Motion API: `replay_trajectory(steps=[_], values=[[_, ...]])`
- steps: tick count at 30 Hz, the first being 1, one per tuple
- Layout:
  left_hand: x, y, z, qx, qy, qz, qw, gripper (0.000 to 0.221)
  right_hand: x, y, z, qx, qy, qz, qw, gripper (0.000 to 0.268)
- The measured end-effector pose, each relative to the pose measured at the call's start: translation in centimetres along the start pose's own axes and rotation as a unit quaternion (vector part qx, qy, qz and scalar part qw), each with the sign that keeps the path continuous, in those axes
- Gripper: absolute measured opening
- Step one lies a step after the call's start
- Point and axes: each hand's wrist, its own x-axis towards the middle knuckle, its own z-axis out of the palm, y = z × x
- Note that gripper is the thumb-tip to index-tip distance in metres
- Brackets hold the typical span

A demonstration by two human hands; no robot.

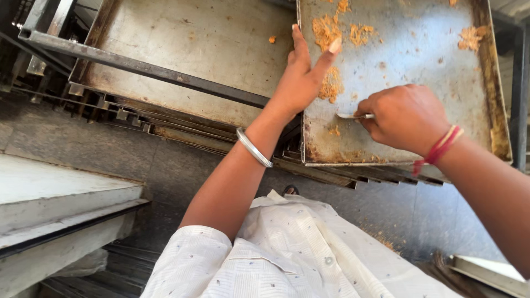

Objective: The person uses a metal scraper to remove small baked goods from a metal tray, then shakes the tray to clear away the debris.

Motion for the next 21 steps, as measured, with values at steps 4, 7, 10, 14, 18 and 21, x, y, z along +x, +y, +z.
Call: replay_trajectory(steps=[4, 7, 10, 14, 18, 21], values=[[-0.2, 0.9, 0.3, 0.024, 0.028, 0.007, 0.999, 0.115, 7.2, -0.2, -0.4, -0.040, 0.055, 0.007, 0.998, 0.018], [-0.2, 0.9, 0.2, 0.008, 0.023, -0.012, 1.000, 0.117, 11.9, 0.4, -1.0, -0.032, 0.156, -0.007, 0.987, 0.011], [0.0, 0.4, -0.5, -0.062, 0.002, -0.006, 0.998, 0.117, 11.6, 1.4, -1.3, -0.033, 0.160, -0.040, 0.986, 0.013], [0.4, -0.4, -0.9, -0.094, -0.027, 0.002, 0.995, 0.119, 5.0, 0.9, -1.6, -0.022, -0.040, -0.046, 0.998, 0.021], [0.8, -1.1, -0.1, -0.068, -0.019, 0.010, 0.997, 0.118, 2.0, -2.3, -1.3, 0.014, -0.005, -0.057, 0.998, 0.018], [1.4, -1.2, -0.4, -0.186, -0.015, 0.017, 0.982, 0.114, 6.3, -2.9, -0.8, -0.018, 0.105, -0.012, 0.994, 0.017]])
